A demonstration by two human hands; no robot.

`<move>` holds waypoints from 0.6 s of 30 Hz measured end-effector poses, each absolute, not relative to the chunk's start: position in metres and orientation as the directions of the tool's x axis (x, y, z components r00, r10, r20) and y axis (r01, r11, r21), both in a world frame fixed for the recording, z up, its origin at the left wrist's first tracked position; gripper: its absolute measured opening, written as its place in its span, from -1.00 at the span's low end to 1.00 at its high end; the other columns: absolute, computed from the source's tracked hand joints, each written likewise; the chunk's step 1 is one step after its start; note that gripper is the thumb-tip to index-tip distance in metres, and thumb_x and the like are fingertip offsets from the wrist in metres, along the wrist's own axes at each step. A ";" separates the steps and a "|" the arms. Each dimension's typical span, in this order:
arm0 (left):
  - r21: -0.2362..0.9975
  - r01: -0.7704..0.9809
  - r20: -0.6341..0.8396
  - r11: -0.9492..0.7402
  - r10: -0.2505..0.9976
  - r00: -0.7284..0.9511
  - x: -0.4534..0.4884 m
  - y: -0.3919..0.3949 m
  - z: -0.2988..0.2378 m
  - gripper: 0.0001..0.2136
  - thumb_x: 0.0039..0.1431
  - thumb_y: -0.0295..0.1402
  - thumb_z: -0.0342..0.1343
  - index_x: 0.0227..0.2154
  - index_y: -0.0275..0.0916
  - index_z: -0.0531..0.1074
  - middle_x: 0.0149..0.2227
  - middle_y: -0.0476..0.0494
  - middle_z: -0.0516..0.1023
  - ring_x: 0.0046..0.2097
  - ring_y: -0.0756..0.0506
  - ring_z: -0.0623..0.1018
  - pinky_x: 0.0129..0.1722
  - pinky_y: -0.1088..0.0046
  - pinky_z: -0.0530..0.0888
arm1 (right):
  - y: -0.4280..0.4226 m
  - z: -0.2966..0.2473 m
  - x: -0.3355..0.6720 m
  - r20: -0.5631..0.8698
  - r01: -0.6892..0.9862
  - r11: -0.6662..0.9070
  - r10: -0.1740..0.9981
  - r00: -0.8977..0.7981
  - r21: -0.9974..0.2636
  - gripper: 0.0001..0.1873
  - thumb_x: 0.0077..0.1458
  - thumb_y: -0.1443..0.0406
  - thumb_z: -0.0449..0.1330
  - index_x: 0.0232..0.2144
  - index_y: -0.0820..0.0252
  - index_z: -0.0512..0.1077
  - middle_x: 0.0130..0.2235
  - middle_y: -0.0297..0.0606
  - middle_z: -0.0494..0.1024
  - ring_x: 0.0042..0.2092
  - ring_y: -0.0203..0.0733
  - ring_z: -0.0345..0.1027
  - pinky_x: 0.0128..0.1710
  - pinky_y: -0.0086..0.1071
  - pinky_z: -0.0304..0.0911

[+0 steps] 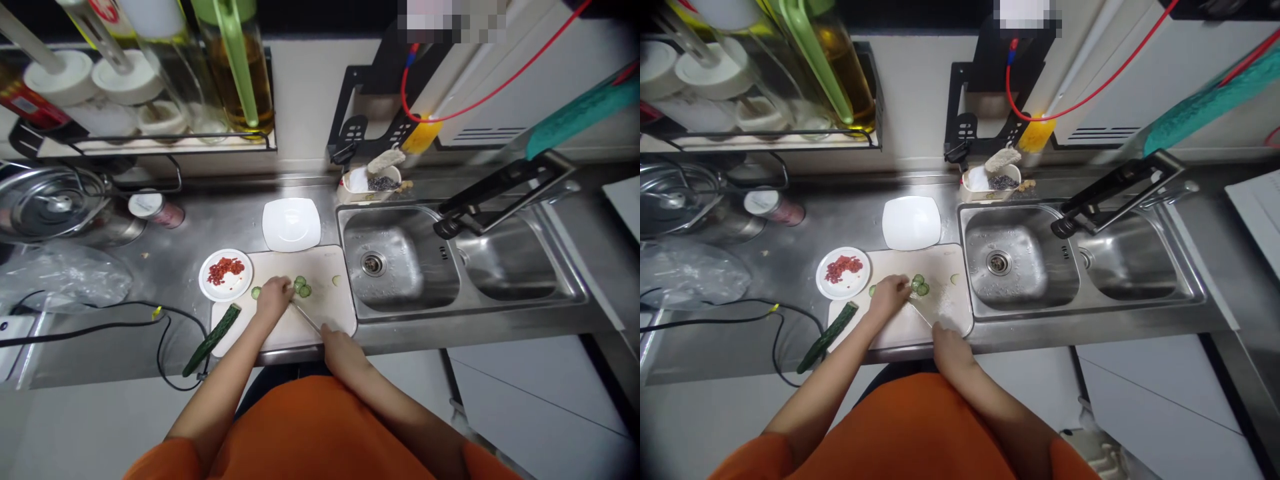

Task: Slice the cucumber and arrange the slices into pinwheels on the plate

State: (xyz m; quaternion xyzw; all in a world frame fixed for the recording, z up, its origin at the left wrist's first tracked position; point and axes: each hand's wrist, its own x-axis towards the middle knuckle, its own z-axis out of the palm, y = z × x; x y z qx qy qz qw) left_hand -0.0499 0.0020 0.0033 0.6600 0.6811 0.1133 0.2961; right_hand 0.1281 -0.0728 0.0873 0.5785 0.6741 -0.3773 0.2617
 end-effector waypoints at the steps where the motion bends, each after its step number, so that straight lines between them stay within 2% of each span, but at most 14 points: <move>1: 0.533 0.838 -0.280 0.117 0.959 0.044 -0.046 0.005 0.003 -0.89 -0.02 -0.40 0.10 -0.40 -0.20 0.49 -0.41 -0.09 0.49 -0.32 -0.08 0.46 -0.29 0.44 0.35 | -0.073 0.087 0.128 -0.788 0.978 0.045 0.585 -0.192 -0.205 -0.57 0.07 0.56 -0.13 -0.02 0.27 0.25 -0.22 -0.02 0.50 -0.12 -0.04 0.41 -0.27 -0.33 0.26; 8: 0.562 0.809 -0.298 0.169 0.955 0.007 -0.037 0.008 0.004 -0.93 -0.09 -0.47 0.11 -0.48 -0.20 0.44 -0.40 -0.08 0.49 -0.32 -0.07 0.45 -0.33 0.47 0.31 | -0.076 0.083 0.129 -0.785 0.977 0.029 0.590 -0.189 -0.213 -0.58 0.08 0.56 -0.14 -0.03 0.28 0.25 -0.23 -0.03 0.51 -0.11 -0.05 0.42 -0.25 -0.34 0.26; 11: 0.597 0.778 -0.323 0.198 0.946 0.006 -0.035 0.007 0.006 -0.94 -0.07 -0.48 0.09 -0.51 -0.20 0.41 -0.46 -0.02 0.48 -0.40 -0.03 0.43 -0.38 0.50 0.29 | -0.076 0.082 0.130 -0.787 0.978 0.029 0.588 -0.184 -0.207 -0.56 0.08 0.55 -0.13 0.00 0.27 0.23 -0.21 -0.02 0.50 -0.10 -0.05 0.41 -0.25 -0.32 0.27; 18: 0.664 0.688 -0.366 0.294 0.930 -0.044 -0.051 0.003 0.011 -0.94 -0.02 -0.41 0.10 -0.44 -0.18 0.44 -0.50 0.06 0.50 -0.45 0.03 0.44 -0.40 0.55 0.30 | -0.073 0.082 0.132 -0.783 0.976 0.048 0.589 -0.200 -0.213 -0.53 0.06 0.56 -0.13 0.02 0.29 0.22 -0.22 -0.01 0.50 -0.11 -0.04 0.40 -0.26 -0.32 0.27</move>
